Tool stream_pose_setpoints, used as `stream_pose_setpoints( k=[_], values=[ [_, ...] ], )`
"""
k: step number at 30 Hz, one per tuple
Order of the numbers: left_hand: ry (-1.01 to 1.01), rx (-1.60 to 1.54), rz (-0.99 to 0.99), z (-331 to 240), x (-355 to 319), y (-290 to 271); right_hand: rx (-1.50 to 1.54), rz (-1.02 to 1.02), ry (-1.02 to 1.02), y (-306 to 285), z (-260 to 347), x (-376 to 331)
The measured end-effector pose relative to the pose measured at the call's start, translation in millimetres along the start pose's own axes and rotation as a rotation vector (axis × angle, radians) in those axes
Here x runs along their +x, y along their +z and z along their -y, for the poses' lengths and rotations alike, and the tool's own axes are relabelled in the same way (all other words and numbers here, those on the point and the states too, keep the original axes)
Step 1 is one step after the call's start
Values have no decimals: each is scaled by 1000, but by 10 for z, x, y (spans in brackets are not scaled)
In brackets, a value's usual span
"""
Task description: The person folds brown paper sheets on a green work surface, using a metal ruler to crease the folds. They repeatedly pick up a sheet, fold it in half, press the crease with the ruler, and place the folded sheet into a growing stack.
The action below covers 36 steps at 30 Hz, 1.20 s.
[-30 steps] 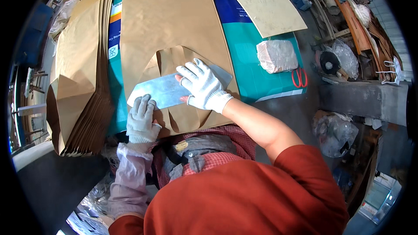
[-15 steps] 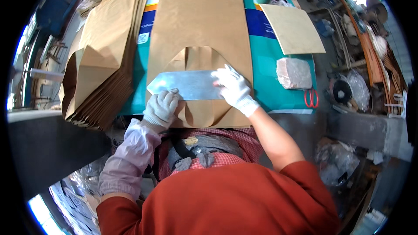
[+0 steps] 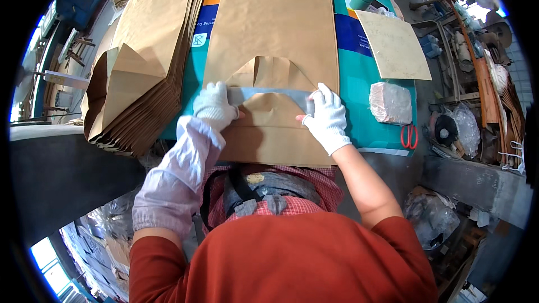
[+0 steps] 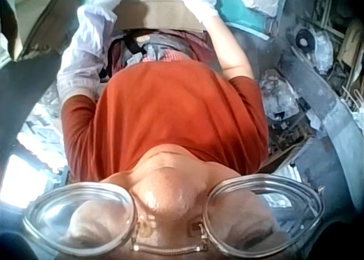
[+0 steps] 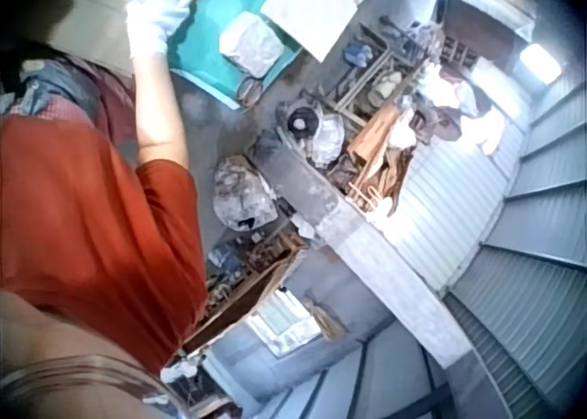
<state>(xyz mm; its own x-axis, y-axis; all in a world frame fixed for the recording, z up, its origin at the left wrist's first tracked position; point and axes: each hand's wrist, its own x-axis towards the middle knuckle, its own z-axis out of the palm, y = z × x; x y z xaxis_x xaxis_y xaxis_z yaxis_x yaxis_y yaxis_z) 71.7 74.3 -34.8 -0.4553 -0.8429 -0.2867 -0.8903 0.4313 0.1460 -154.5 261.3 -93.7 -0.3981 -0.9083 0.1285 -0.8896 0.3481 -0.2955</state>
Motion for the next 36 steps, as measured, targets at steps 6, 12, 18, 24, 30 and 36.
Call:
stream_pose_setpoints(
  k=[6, 12, 18, 24, 30, 36],
  values=[
    [37, 46, 196, -96, 596, -166, -144, 399, 247, -363, 235, 752],
    [728, -53, -260, 124, 313, 321, 186, -18, -258, 96, 0, 430],
    [895, -125, -131, -20, -3, 302, 115, 149, -500, 18, 196, 111],
    [346, -706, 115, 256, 200, 174, 361, -135, -220, 30, 69, 154],
    [-37, -101, 105, 561, 99, -94, 14, 89, -12, -281, 64, 387],
    [-55, -331, 185, 729, 270, -147, 34, -193, 258, 57, -791, 938]
  ],
)
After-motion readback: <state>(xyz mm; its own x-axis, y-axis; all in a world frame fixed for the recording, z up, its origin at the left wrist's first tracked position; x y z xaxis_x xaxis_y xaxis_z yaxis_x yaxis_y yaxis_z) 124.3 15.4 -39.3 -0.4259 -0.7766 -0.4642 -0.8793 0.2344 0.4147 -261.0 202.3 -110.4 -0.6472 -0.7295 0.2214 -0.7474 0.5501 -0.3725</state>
